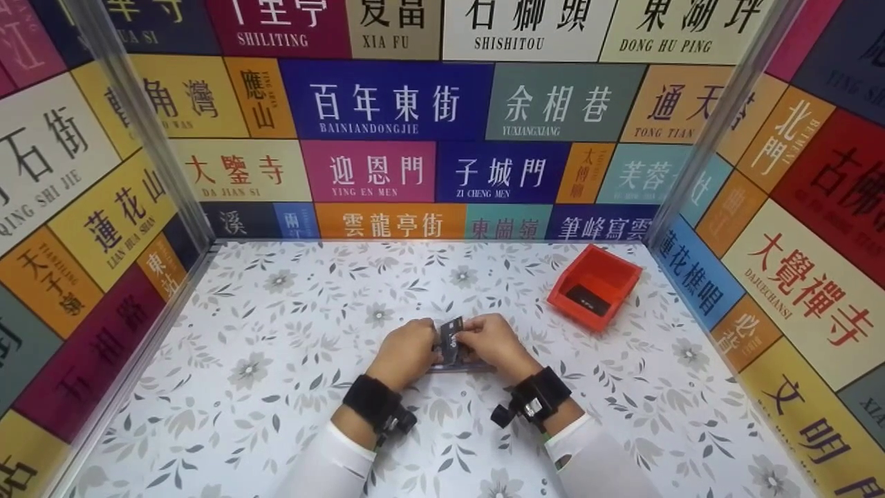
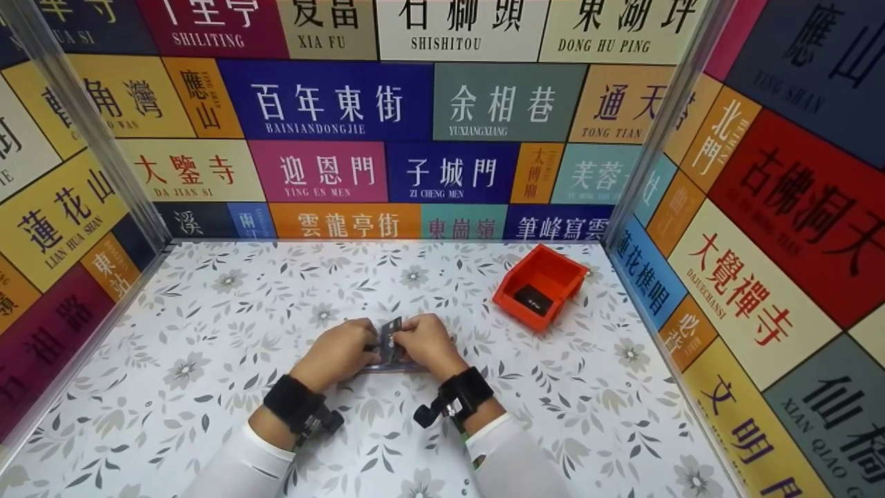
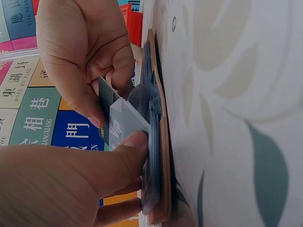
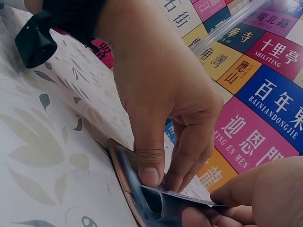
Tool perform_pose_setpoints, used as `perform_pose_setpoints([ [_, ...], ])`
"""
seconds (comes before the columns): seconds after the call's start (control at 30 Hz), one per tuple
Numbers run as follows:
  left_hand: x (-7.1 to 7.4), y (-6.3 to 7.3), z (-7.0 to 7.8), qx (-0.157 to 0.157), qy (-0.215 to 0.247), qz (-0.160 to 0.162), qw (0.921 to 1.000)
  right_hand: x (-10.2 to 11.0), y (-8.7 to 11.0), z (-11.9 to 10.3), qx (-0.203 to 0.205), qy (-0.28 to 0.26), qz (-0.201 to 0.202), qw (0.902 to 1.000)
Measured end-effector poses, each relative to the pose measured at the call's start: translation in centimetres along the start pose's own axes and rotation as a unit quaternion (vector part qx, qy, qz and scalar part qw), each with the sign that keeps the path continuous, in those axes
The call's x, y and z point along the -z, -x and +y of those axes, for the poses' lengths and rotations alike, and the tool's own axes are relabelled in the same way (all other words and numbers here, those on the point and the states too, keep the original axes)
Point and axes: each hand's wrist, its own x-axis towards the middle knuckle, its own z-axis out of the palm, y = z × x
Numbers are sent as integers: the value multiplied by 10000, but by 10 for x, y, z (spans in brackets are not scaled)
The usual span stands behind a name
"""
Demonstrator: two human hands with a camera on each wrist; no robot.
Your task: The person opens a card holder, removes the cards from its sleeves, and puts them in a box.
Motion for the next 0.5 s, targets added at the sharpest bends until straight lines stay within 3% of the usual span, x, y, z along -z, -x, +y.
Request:
perform_pose_setpoints([
  [0.27,1,0,0,23,45,-24,10000,17,-3,-4,111,582,440,9973],
  [0.5,2,1,0,25,35,-12,10000,50,-6,-13,-99,759,639,9950],
])
